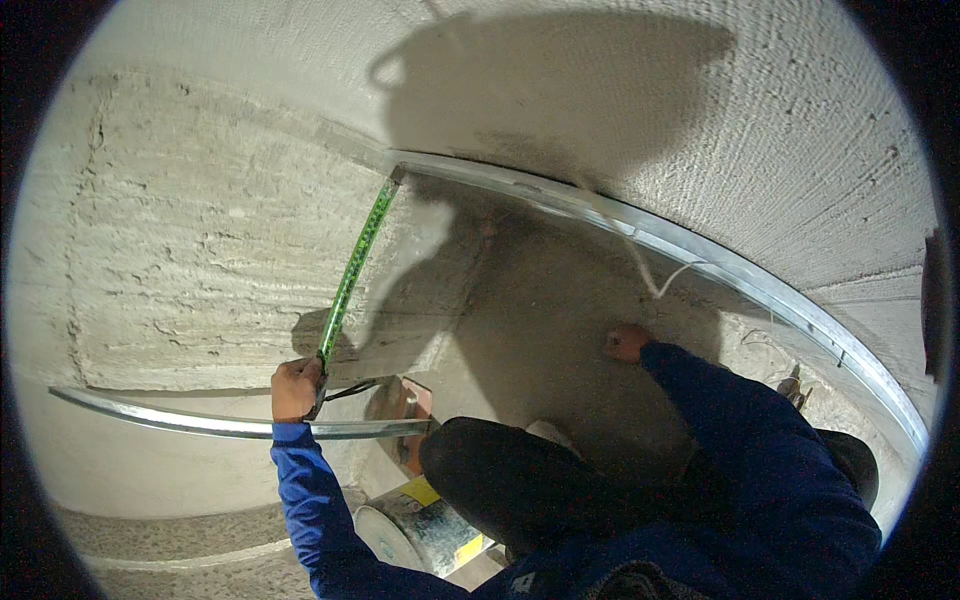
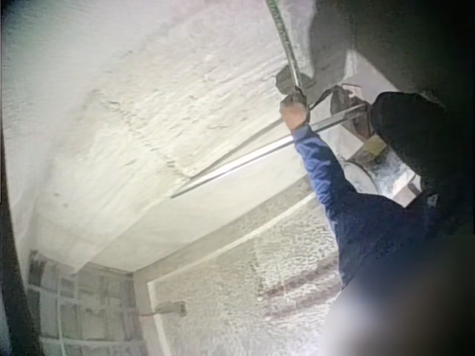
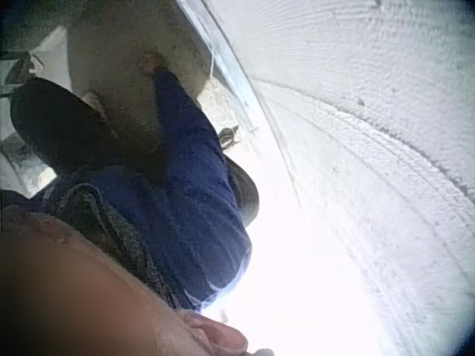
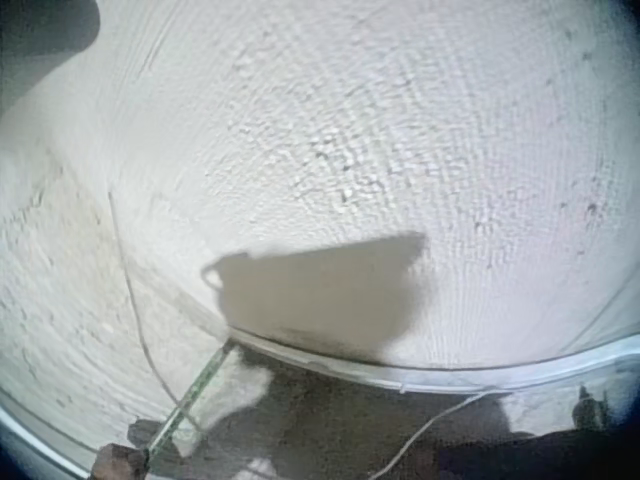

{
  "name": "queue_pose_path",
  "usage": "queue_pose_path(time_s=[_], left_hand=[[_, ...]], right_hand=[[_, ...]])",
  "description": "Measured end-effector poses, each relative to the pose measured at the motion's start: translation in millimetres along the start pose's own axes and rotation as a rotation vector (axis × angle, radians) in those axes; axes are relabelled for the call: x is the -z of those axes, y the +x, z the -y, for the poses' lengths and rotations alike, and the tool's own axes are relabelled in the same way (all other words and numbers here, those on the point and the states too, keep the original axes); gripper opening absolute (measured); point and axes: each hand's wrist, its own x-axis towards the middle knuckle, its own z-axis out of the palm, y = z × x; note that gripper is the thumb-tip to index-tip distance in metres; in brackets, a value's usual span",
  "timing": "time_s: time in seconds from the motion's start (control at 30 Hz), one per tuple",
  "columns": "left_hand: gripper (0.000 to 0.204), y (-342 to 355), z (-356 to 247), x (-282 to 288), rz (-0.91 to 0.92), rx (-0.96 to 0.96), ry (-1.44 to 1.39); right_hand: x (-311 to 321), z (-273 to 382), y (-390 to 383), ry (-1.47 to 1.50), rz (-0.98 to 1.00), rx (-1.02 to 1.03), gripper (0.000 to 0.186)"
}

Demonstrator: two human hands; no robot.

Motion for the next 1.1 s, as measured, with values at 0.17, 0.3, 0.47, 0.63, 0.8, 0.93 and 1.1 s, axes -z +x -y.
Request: queue_pose_path(time_s=[0.17,0.3,0.47,0.63,0.8,0.93,1.1], left_hand=[[0.027,12,0,1,0.052,0.232,-0.126],[0.029,21,2,2,0.108,0.128,-0.125],[0.029,25,-1,4,0.113,0.222,-0.184],[0.027,29,1,4,0.131,0.242,-0.217],[0.028,32,6,2,0.127,0.235,-0.22],[0.028,35,9,-1,0.128,0.26,-0.202],[0.027,40,15,0,0.16,0.029,-0.039]], right_hand=[[-3,-3,2,0.068,-0.004,-0.044,0.03],[-1,-1,1,0.004,0.032,-0.016,0.03],[1,3,-4,0.033,0.035,-0.072,0.029],[8,9,-10,0.099,0.036,-0.068,0.03],[14,15,-12,0.066,0.03,-0.059,0.029],[14,15,-13,0.083,0.051,-0.091,0.028],[15,14,-13,0.127,0.062,-0.095,0.028]])
